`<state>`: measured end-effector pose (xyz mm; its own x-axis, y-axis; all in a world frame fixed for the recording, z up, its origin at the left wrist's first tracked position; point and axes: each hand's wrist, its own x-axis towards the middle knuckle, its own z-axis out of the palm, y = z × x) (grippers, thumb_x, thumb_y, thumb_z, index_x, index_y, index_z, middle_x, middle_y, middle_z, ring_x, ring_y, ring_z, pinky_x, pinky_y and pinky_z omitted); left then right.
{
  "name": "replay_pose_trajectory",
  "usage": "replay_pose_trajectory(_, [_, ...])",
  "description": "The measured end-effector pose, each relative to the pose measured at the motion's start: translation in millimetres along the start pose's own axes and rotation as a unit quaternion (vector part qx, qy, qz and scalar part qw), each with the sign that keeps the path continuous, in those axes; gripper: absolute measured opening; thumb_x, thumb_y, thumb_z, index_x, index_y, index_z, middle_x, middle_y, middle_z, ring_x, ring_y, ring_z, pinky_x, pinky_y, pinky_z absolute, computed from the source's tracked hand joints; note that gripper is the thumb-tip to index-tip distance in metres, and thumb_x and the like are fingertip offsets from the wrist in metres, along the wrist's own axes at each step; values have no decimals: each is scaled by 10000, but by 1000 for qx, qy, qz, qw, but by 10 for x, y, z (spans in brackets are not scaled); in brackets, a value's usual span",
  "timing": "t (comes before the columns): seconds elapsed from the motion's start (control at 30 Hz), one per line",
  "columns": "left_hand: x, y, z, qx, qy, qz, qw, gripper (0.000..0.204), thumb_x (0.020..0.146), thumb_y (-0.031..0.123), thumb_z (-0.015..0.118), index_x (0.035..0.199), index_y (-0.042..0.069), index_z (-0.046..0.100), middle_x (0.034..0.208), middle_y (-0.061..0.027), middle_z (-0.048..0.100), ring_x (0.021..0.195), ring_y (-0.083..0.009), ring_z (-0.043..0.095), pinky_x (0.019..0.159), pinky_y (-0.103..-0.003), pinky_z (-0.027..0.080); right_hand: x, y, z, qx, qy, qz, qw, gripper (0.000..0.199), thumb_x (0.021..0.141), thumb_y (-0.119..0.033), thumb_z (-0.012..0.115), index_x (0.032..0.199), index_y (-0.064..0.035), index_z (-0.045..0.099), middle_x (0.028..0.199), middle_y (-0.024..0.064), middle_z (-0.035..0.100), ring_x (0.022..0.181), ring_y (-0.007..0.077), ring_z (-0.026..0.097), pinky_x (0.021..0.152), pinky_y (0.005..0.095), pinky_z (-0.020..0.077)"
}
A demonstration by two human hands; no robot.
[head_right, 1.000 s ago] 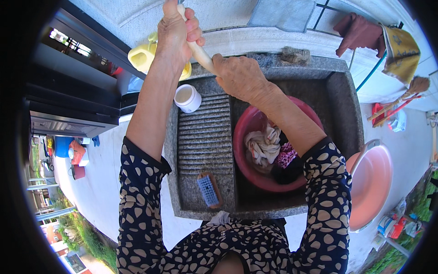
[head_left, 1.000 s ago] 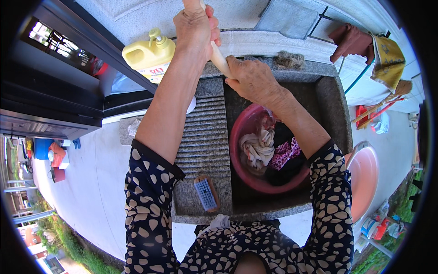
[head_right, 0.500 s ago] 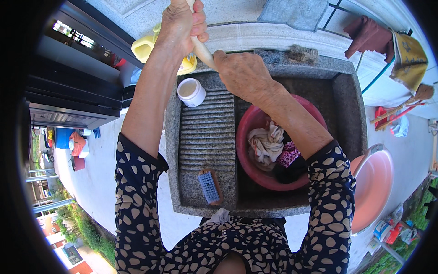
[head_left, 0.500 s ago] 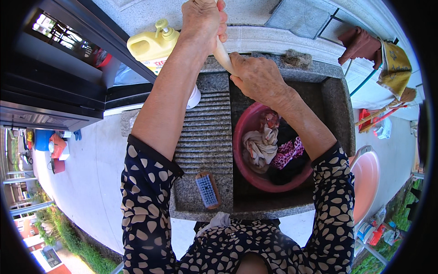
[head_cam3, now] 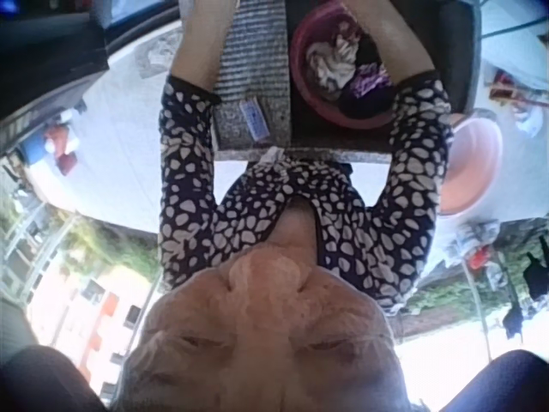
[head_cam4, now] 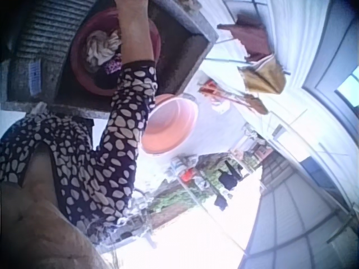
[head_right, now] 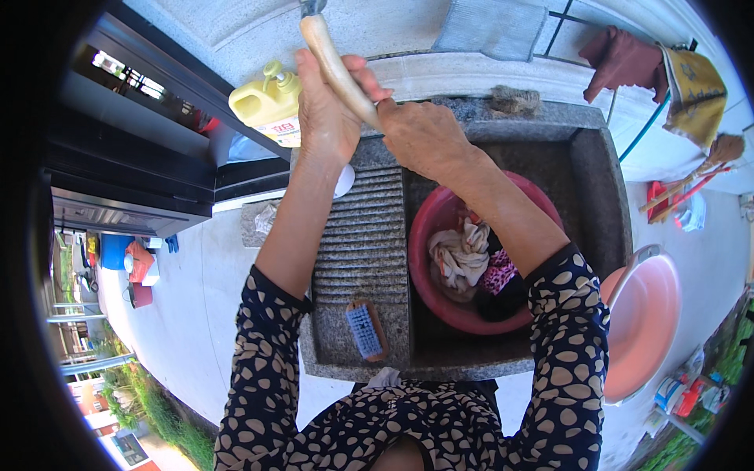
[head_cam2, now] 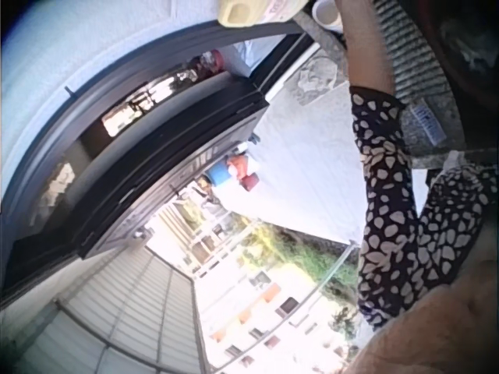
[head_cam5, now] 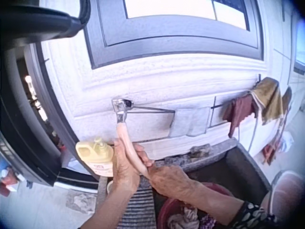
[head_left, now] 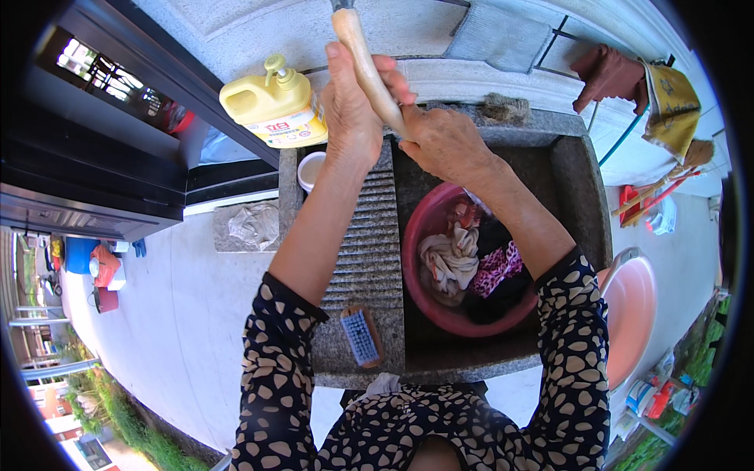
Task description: The person places a pink basin into a stone washbasin and turns on the tap to fill it with water. They add several pieces of clothing to the basin, then use a brush and a small container of detergent to scrub the items against the washboard. The person repeatedly scrubs, rinses, and wrings the clothes by hand.
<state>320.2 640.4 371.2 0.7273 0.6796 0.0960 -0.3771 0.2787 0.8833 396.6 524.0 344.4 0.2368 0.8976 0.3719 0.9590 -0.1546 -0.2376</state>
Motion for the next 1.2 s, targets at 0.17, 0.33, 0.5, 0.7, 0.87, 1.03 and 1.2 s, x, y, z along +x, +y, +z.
replay_pose_trajectory(0.17, [-29,-32,118,54,45,27,997,689,848,772,391,798,89,461,561,9,353,495,-134,359,529,-326,420,14,-54,6,8,-30,38,999,408,749,-242,729,1004,21,549,695,195,647,679,373,658,619,453,530])
replay_pose_trajectory(0.33, [-31,46,116,83,73,10,994,757,792,818,424,743,64,463,528,15,345,437,-102,324,414,-271,289,-27,-62,63,30,-54,63,996,332,759,-363,724,870,-59,649,689,155,659,674,349,662,622,451,529])
replay_pose_trajectory(0.5, [-63,142,62,129,79,-5,988,788,770,834,439,725,48,470,504,12,353,403,-107,340,374,-272,285,-23,-211,44,40,-78,66,994,314,761,-376,735,807,-68,693,743,157,677,731,330,687,650,426,557])
replay_pose_trajectory(0.7, [-35,236,-10,171,66,-52,982,724,833,789,392,748,73,461,505,30,310,406,-100,295,403,-293,314,-44,-215,83,12,-39,-2,999,304,782,-363,720,833,-69,661,678,135,658,662,331,667,609,431,535])
replay_pose_trajectory(0.87, [-36,227,-41,152,44,-34,987,754,827,791,403,739,46,484,520,-10,405,422,-123,407,396,-290,361,-21,-233,-70,0,-79,19,997,259,787,-318,722,832,-68,672,724,137,669,696,327,677,634,420,552])
replay_pose_trajectory(1.03, [-69,94,-1,296,31,89,950,555,813,529,639,835,-11,512,635,-62,530,569,-205,551,586,-338,474,-61,-105,-139,-11,-72,38,997,217,794,-283,713,825,-70,681,750,136,679,721,326,684,648,420,559])
replay_pose_trajectory(1.2, [-121,-87,-156,475,31,134,869,393,742,214,645,954,-87,508,716,-227,604,702,-382,637,688,-450,499,-79,-60,-117,-20,-72,44,996,201,793,-261,707,798,-62,682,758,143,682,733,326,686,651,426,558])
